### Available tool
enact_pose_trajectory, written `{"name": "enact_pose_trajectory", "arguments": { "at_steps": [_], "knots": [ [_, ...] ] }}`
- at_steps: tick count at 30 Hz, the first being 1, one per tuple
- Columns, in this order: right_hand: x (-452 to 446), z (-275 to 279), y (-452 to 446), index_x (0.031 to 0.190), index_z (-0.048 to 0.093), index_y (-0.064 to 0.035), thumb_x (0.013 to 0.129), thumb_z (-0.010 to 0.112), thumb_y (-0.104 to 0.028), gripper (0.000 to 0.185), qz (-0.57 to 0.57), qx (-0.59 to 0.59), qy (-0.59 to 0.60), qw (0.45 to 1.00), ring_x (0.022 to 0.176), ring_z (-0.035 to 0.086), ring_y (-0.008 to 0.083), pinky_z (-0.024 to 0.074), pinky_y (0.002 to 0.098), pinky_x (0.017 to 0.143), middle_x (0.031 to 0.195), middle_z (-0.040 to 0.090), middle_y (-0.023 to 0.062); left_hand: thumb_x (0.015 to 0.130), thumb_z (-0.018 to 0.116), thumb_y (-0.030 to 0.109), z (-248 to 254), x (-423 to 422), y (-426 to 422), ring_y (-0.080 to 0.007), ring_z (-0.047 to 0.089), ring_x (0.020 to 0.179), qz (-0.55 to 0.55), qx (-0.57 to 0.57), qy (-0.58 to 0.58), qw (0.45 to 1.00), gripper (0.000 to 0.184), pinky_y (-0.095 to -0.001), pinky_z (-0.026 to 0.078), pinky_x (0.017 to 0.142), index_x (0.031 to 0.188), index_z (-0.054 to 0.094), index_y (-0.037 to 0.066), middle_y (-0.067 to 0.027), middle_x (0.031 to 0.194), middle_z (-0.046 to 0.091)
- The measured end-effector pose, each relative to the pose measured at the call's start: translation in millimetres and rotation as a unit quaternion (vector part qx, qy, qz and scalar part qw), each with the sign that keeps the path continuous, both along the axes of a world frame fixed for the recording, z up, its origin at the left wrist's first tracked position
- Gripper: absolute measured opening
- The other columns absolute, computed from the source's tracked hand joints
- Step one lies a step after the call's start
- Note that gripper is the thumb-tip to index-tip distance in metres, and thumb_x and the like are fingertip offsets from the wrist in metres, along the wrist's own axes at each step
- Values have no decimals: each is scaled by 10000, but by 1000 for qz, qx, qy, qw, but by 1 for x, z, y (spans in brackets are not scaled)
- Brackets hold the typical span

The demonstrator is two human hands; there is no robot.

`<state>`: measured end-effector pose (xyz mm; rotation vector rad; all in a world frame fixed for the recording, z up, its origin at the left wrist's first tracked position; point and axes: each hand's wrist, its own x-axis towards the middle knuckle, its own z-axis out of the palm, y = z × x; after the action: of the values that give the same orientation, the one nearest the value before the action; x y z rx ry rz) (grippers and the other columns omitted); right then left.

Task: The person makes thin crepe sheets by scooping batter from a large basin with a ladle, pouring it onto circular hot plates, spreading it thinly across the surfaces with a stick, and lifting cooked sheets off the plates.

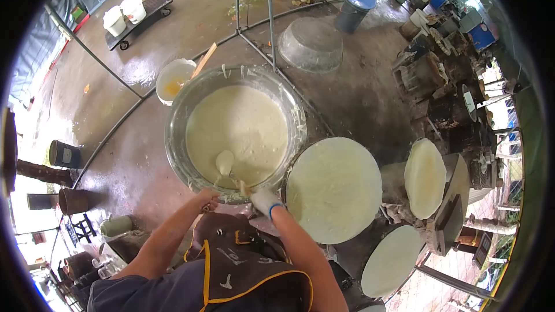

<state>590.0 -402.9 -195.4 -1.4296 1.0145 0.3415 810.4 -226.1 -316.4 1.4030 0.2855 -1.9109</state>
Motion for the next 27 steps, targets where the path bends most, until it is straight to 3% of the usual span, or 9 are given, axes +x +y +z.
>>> {"name": "enact_pose_trajectory", "arguments": {
  "at_steps": [1, 4, 6, 8, 13, 16, 19, 23, 27],
  "knots": [
    [-5, 6, 13, 1192, 576, -72, 924, 536, -282, 343, -53, 74, -16, 996, 432, 535, 181, 417, 323, 385, 653, 609, 114, 933, 463, 139, 48, -9, -15, -119, 433, 422, 121, 24, 177, 977, 264, -265, 353, 347, 681, 423, 76, -8, 568, 414],
    [9, 22, 24, 1247, 540, -100, 940, 516, -260, 347, -241, 233, -88, 938, 365, 432, 134, 333, 284, 327, 611, 570, 88, 946, 451, 149, 132, -14, -32, -52, 315, 398, 196, -75, 258, 943, 332, -222, 268, 330, 640, 323, 141, 40, 557, 316],
    [24, 71, 13, 1255, 530, -120, 954, 496, -237, 325, -315, 250, -153, 903, 341, 388, 101, 288, 250, 303, 590, 542, 56, 942, 460, 135, 188, -5, -56, -50, 308, 387, 201, -180, 182, 946, 270, -212, 239, 322, 687, 373, 121, 33, 565, 333],
    [50, 149, -13, 1270, 510, -115, 957, 482, -225, 333, -317, 227, -244, 888, 362, 396, 98, 288, 238, 319, 595, 521, 38, 949, 499, 143, 270, 0, -87, -42, 318, 387, 178, -309, 5, 934, 86, -212, 239, 311, 882, 481, 93, 53, 565, 322],
    [49, 278, -36, 1282, 476, -76, 954, 461, -210, 354, -267, 130, -446, 844, 406, 411, 84, 298, 214, 348, 630, 497, 19, 941, 511, 150, 401, 20, -125, -48, 284, 355, 108, -488, -134, 856, 75, -219, 219, 296, 950, 461, 95, 46, 565, 323],
    [21, 294, -35, 1272, 472, -45, 954, 465, -199, 353, -264, 116, -481, 828, 444, 434, 75, 318, 201, 375, 653, 513, 19, 907, 505, 112, 422, 18, -124, -54, 317, 386, 60, -470, -202, 857, 83, -219, 245, 321, 876, 437, 76, 25, 583, 344],
    [-7, 270, -14, 1257, 486, -50, 958, 478, -200, 334, -361, 32, -401, 841, 472, 443, 59, 330, 195, 396, 664, 528, 11, 891, 512, 103, 404, -1, -108, -64, 348, 384, -20, -356, -294, 887, 95, -230, 261, 318, 839, 436, 77, 13, 571, 370],
    [-75, 215, 30, 1311, 501, -71, 966, 486, -212, 373, -438, -76, -352, 824, 491, 439, 33, 342, 190, 420, 687, 560, 1, 883, 509, 101, 367, -49, -86, -69, 363, 386, -177, -300, -180, 920, 139, -242, 285, 322, 774, 425, 82, 5, 569, 383],
    [-183, 172, 114, 1369, 439, -39, 975, 474, -220, 435, -501, -247, -218, 800, 666, 550, 63, 467, 225, 585, 807, 623, 29, 905, 509, 104, 371, -157, -65, -51, 343, 391, -323, -250, -22, 913, 150, -225, 300, 332, 778, 431, 85, 29, 586, 364]
  ]
}}
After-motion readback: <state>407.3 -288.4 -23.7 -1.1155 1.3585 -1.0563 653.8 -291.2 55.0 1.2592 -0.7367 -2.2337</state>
